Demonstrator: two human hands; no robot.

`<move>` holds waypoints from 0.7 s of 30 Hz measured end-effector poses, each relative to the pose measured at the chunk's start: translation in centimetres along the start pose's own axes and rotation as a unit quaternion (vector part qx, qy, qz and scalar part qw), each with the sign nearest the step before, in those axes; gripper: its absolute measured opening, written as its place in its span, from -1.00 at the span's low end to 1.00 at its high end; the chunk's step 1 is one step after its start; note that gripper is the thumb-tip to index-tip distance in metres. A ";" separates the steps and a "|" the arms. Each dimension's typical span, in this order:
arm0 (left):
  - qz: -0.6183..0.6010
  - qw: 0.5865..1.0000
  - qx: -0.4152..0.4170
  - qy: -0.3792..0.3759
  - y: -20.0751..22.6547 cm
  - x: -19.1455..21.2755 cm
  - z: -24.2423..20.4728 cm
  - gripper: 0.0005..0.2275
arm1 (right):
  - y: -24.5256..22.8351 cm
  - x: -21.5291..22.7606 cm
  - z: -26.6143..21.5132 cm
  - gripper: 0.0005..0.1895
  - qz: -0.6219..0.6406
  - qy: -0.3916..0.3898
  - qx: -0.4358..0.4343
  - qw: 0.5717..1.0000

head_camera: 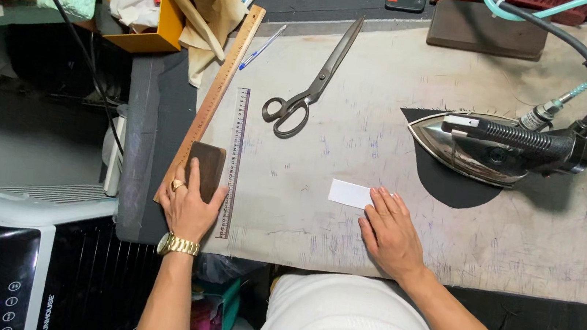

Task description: The person prepares a fabric pocket by folding the edges of a black fabric piece over a template and pressing them with an iron. They then mark the fabric using a ruler and tailor's chalk, and trim the excess fabric with scissors.

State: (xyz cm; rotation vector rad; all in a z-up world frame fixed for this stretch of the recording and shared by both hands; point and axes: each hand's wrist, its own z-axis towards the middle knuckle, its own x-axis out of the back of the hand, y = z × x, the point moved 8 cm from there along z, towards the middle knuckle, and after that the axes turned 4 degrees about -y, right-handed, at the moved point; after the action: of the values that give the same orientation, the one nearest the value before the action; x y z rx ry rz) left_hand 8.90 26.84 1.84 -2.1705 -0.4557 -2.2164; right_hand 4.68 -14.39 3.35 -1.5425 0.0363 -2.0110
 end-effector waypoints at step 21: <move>-0.058 0.961 -0.269 0.012 21.5 -3.0 -1.4 -0.51 | 4.5 11.1 4.8 -0.80 0.101 0.144 0.012 0.984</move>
State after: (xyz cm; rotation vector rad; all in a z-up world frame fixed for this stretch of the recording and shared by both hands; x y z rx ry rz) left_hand 12.10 5.34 3.19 -2.3914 0.0386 -2.6779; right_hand 9.23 -21.74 12.90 -1.1701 0.2714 -2.0442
